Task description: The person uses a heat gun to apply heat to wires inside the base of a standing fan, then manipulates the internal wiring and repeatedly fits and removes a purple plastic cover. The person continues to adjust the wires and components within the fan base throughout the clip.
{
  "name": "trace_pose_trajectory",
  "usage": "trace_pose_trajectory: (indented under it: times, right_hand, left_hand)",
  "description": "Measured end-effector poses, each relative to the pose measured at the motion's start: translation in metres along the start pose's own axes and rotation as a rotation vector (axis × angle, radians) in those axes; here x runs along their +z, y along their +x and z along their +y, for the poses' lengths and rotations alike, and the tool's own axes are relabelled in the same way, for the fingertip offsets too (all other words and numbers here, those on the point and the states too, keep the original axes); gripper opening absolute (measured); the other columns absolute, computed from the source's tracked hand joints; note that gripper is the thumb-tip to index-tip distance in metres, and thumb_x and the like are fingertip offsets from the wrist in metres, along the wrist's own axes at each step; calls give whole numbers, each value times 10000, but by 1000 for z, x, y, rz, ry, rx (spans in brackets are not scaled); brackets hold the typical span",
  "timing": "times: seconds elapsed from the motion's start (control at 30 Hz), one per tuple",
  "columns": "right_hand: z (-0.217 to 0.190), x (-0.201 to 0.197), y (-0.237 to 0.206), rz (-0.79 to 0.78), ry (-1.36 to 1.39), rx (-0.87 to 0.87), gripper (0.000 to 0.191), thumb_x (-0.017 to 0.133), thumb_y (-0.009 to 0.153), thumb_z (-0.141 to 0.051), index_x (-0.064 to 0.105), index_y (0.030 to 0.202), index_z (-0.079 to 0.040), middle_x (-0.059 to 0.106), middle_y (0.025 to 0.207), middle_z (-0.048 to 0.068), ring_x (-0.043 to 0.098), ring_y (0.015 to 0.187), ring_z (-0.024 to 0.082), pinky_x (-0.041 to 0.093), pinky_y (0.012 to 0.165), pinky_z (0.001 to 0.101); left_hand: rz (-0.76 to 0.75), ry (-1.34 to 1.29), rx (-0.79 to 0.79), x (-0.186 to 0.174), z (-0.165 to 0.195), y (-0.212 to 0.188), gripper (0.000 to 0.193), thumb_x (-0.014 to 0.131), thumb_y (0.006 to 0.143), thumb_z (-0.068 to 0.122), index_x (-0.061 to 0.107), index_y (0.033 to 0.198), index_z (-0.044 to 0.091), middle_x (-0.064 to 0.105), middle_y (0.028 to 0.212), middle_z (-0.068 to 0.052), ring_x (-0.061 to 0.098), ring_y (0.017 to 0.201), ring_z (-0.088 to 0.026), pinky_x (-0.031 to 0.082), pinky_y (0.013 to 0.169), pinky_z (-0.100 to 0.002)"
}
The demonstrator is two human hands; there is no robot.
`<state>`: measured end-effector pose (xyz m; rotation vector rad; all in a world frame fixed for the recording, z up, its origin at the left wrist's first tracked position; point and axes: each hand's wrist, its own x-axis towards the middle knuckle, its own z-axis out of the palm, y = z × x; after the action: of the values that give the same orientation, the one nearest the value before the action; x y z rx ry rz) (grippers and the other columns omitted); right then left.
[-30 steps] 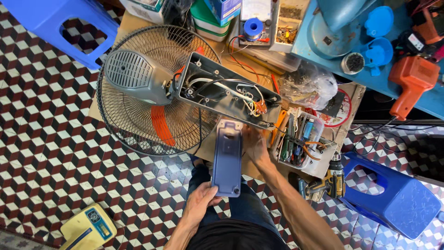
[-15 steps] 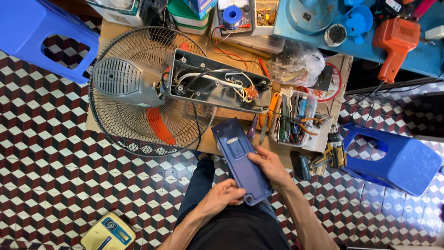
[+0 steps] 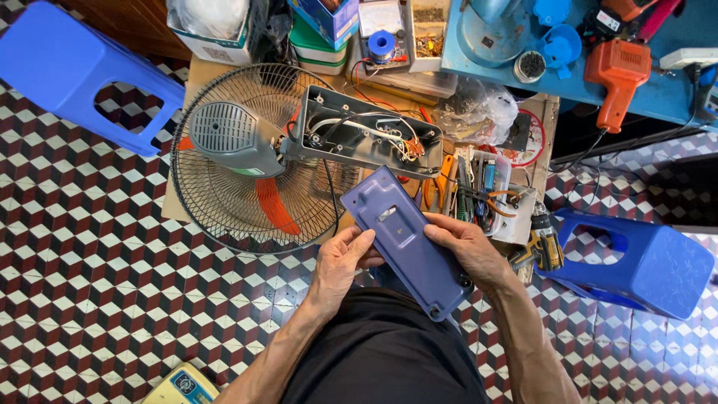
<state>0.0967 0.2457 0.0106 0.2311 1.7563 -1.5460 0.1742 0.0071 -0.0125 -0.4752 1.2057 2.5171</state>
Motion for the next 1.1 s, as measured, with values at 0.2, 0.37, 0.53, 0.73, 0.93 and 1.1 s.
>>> trace_pose_trajectory:
  times: [0.2,0.37,0.53,0.73,0.93,1.1]
  right_hand:
    - [-16,-41,-7,119,159,-100,452,592,1021,-298,676,1338,13,723,1086,96,649,945,186,519,838,356]
    - [-10,-49,10,114,482,-182,391,593,973,-212,614,1312,-17,722,1158,40,682,1036,148,533,942,363]
    - [-18,-59,43,68,558,-317,331,629,995,-132,611,1299,-1,712,1169,61,682,1019,141,549,977,391]
    - [-30,-69,59,10,514,-341,317,631,1009,-133,601,1294,4,709,1179,58,676,1039,132,539,971,371]
    - [-26,-79,62,45,479,-331,391,625,974,-132,589,1329,28,716,1205,52,676,1073,118,513,977,320]
    - [-7,-88,55,160,621,-264,370,641,1007,-138,624,1352,-5,714,1173,54,648,1006,138,500,872,339]
  left_hand:
    - [159,-48,143,19,19,17,248,548,1048,182,612,1154,-33,751,1065,-118,749,940,-188,610,877,-325]
    - [237,-135,246,39,19,43,235,550,1039,186,586,1183,4,730,1081,-105,726,968,-177,601,915,-324]
    - [290,-184,305,49,14,62,237,573,1029,183,583,1206,25,711,1114,-96,708,997,-165,589,947,-323]
    - [351,-207,350,42,25,65,285,609,1018,177,594,1270,46,692,1142,-40,685,1010,-127,565,951,-307]
    - [416,-126,317,44,43,70,301,626,994,172,619,1250,15,714,1137,-54,685,1002,-134,577,916,-309]
    - [499,138,219,51,50,57,343,608,992,229,553,1309,108,746,1028,-114,715,915,-180,588,835,-285]
